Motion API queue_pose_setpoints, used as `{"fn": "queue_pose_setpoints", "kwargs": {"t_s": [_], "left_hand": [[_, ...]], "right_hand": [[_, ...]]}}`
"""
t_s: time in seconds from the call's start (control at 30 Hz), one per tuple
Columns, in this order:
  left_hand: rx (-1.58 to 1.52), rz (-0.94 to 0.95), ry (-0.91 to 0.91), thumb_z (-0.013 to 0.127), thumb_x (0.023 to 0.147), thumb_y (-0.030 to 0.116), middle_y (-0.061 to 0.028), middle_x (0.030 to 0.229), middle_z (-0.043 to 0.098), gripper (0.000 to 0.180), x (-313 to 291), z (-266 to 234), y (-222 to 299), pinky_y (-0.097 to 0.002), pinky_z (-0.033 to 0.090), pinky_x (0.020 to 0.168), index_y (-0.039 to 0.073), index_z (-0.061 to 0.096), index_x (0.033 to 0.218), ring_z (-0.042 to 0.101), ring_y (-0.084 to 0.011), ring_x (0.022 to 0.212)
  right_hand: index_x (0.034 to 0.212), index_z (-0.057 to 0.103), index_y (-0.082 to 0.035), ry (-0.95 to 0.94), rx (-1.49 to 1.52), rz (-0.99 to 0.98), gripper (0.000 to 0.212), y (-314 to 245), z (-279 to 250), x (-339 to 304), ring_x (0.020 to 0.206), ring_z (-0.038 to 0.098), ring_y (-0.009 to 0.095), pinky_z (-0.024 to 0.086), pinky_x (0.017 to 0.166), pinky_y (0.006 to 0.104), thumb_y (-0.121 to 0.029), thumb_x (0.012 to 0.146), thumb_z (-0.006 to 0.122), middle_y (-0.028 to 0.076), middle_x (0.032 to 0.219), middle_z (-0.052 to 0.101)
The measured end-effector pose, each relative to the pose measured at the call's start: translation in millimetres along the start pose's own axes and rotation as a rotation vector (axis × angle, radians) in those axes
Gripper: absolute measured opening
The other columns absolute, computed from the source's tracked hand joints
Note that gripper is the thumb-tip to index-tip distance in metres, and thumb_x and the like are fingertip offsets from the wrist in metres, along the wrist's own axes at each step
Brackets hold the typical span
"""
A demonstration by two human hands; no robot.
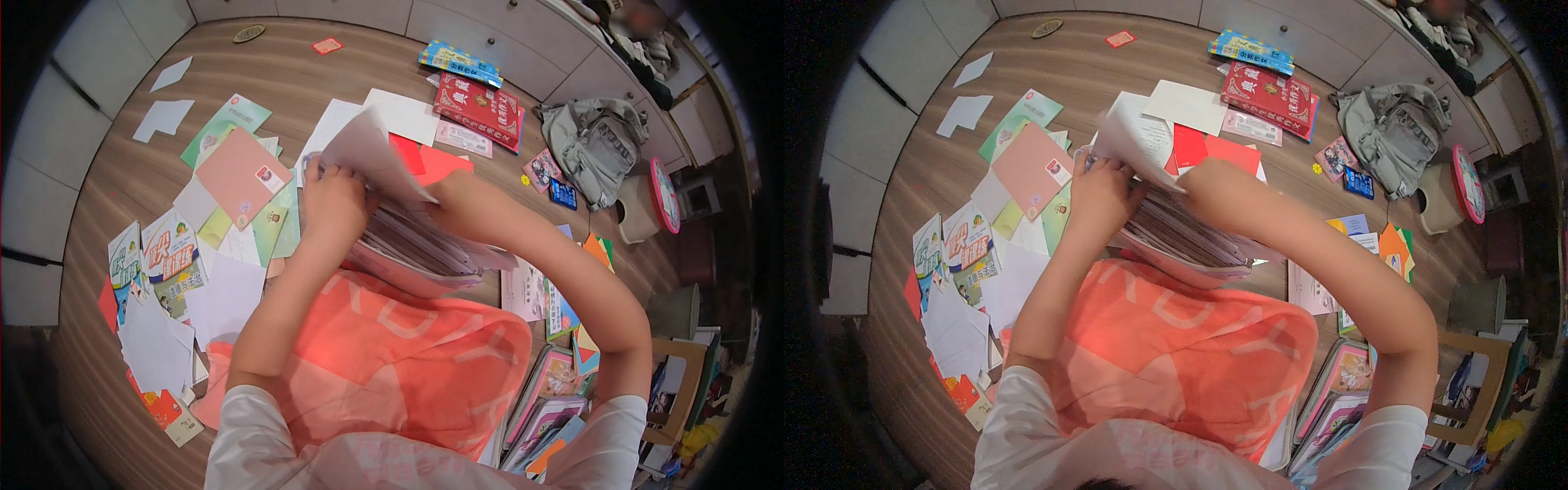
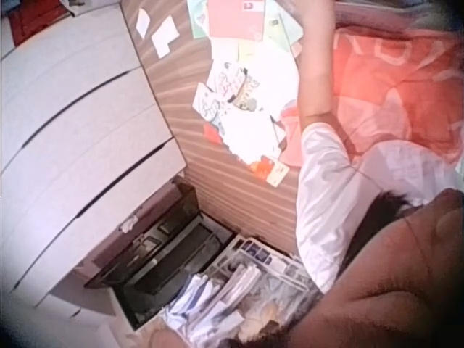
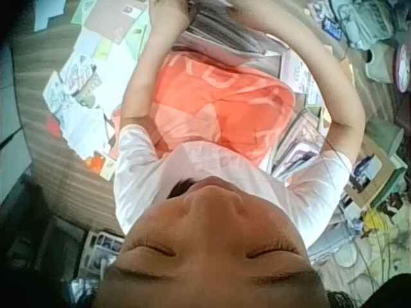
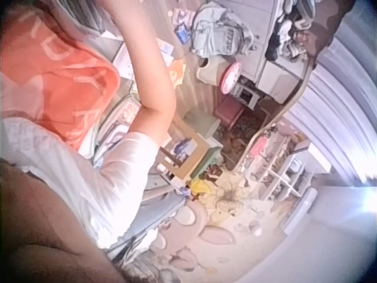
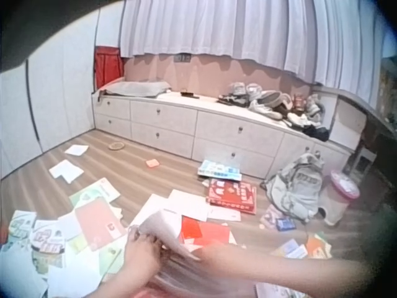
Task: Organizing and filing various school documents and papers into a plastic file folder.
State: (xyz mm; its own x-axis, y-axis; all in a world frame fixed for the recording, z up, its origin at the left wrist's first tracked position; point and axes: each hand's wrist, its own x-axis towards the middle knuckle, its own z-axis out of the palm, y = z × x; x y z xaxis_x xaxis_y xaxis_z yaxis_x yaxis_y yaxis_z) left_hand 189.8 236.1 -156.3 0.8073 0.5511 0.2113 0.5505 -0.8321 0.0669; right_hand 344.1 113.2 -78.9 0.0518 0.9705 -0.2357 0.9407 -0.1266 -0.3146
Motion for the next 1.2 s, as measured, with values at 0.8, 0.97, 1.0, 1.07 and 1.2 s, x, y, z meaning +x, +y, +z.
{"fn": "queue_pose_setpoints", "kwargs": {"t_s": [0.8,0.97,1.0,1.07,1.2], "left_hand": [[-0.176,-0.095,0.192,0.068,0.072,0.047,-0.0049,0.110,0.054,0.041,-57.7,-19.9,-35.8,-0.0491,0.017,0.105,0.012,0.066,0.093,0.047,-0.0205,0.113],[-0.149,-0.099,0.215,0.068,0.074,0.044,-0.0072,0.118,0.050,0.035,-52.0,-24.0,-38.2,-0.0538,0.016,0.103,0.012,0.067,0.088,0.042,-0.0242,0.118],[-0.149,-0.105,0.211,0.068,0.074,0.043,-0.0076,0.121,0.048,0.033,-51.5,-21.4,-42.2,-0.0550,0.013,0.104,0.013,0.068,0.088,0.039,-0.0257,0.122],[-0.155,-0.099,0.213,0.067,0.075,0.042,-0.0080,0.125,0.046,0.031,-49.3,-18.0,-48.8,-0.0562,0.011,0.105,0.014,0.068,0.088,0.036,-0.0271,0.125],[-0.165,-0.121,0.246,0.066,0.076,0.038,-0.0076,0.134,0.041,0.025,-52.5,-15.2,-60.1,-0.0602,0.002,0.107,0.016,0.068,0.087,0.028,-0.0279,0.133]], "right_hand": [[0.098,0.067,0.001,-0.345,0.002,0.138,0.029,-19.1,61.9,77.6,0.091,0.064,0.034,0.050,0.078,0.0414,-0.013,0.080,0.049,0.020,0.100,0.065],[0.100,0.067,0.001,-0.319,0.024,0.169,0.030,-20.1,80.4,81.7,0.091,0.064,0.033,0.049,0.077,0.0416,-0.013,0.081,0.049,0.019,0.100,0.065],[0.100,0.067,0.001,-0.330,0.060,0.198,0.030,-20.6,80.2,81.3,0.091,0.064,0.033,0.049,0.077,0.0419,-0.013,0.081,0.048,0.019,0.100,0.066],[0.102,0.066,0.001,-0.375,0.042,0.247,0.031,-26.8,65.1,83.4,0.090,0.064,0.032,0.049,0.075,0.0420,-0.013,0.081,0.048,0.018,0.100,0.066],[0.103,0.065,0.001,-0.353,0.166,0.290,0.033,-31.6,53.7,71.1,0.088,0.064,0.031,0.049,0.072,0.0430,-0.013,0.080,0.048,0.018,0.100,0.066]]}}
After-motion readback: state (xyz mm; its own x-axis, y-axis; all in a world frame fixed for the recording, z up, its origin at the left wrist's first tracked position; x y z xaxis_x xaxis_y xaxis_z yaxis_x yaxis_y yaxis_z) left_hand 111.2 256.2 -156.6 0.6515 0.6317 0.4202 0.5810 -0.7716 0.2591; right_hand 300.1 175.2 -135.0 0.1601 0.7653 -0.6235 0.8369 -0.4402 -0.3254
